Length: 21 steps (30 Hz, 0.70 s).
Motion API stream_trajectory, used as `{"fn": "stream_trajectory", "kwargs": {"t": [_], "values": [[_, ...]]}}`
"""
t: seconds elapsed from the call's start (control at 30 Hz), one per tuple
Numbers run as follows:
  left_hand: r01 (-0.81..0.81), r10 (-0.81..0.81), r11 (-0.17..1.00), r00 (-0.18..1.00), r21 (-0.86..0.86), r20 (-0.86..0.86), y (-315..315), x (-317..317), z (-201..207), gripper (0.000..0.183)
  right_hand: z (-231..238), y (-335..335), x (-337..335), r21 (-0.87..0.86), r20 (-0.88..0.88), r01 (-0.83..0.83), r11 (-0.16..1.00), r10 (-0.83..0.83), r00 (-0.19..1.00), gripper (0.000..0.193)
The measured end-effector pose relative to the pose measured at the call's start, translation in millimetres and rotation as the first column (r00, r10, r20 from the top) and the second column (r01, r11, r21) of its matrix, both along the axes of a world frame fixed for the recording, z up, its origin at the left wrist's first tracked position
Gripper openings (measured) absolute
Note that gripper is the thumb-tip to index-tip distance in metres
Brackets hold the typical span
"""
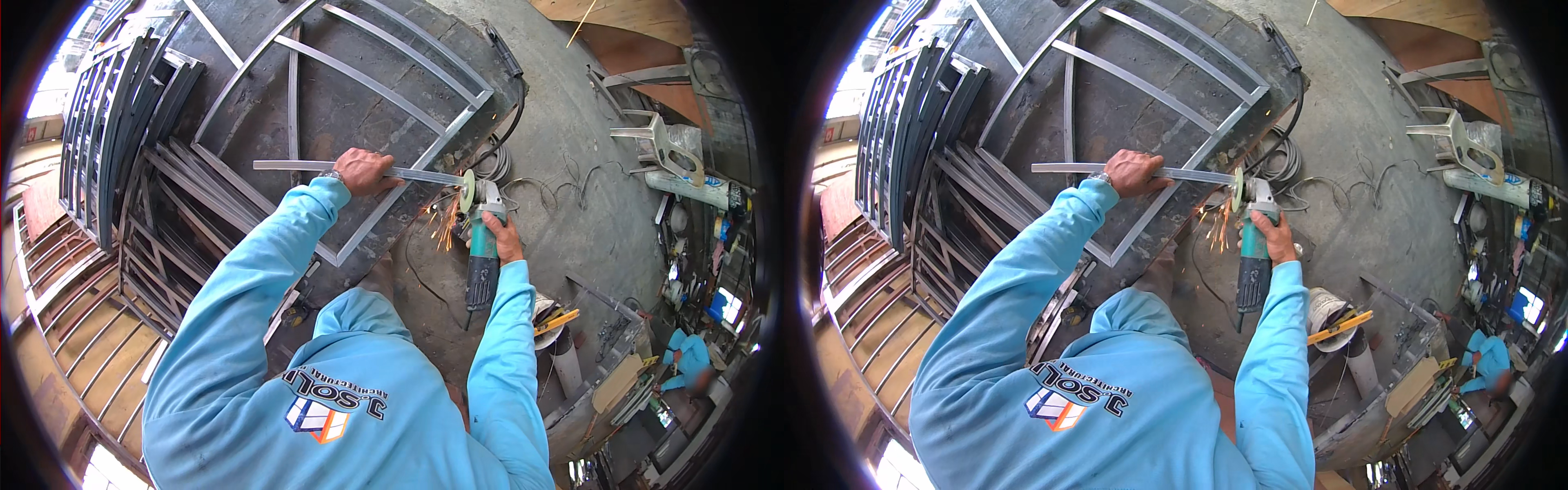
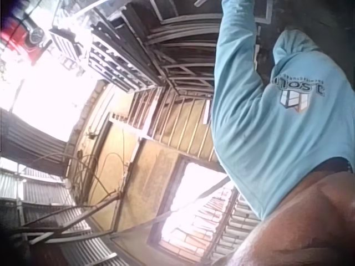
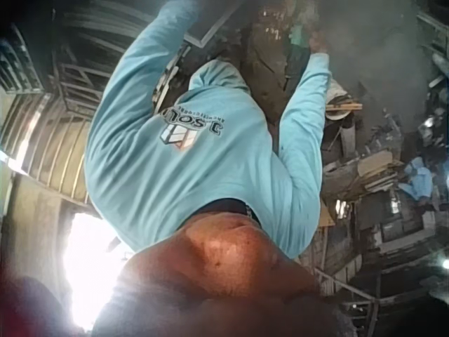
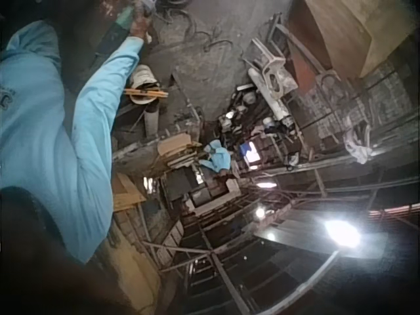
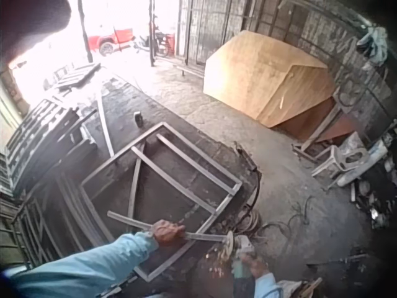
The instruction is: Grinding, measuring, and welding metal pieces to fabricate a structural frame.
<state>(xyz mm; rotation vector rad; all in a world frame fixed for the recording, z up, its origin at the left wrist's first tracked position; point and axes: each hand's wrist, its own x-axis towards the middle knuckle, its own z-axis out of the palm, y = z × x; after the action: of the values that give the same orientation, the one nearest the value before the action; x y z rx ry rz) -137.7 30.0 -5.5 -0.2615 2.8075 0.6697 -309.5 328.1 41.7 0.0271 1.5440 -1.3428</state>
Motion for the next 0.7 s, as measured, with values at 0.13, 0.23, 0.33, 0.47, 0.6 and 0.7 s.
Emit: {"fn": "stream_trajectory", "kwargs": {"t": [0.13,0.23,0.33,0.47,0.6,0.7], "values": [[0.007,-0.007,1.000,1.000,-0.001,-0.024,1,-2,-2,0.048,-2,-2,-3,0.033,-0.006,-0.023,0.999,0.023,1.000,0.048],[0.003,-0.003,1.000,0.999,0.001,-0.032,0,2,-7,0.048,-12,7,9,0.076,-0.025,-0.005,0.997,0.007,1.000,0.049],[-0.004,0.004,1.000,0.999,-0.005,-0.036,-1,1,-5,0.048,-19,19,21,0.088,0.005,0.024,0.996,-0.024,1.000,0.051],[-0.003,0.002,1.000,0.998,-0.006,-0.057,0,1,1,0.048,-17,11,7,0.041,-0.015,0.001,0.999,0.000,1.000,0.052],[0.000,-0.001,1.000,0.999,-0.022,-0.052,0,2,-4,0.049,-9,-7,-3,0.033,-0.114,0.004,0.999,-0.001,0.993,0.051],[0.005,-0.007,1.000,0.999,-0.031,-0.049,2,0,-4,0.050,-18,-1,-4,0.038,-0.048,0.011,0.999,-0.009,0.999,0.052]]}}
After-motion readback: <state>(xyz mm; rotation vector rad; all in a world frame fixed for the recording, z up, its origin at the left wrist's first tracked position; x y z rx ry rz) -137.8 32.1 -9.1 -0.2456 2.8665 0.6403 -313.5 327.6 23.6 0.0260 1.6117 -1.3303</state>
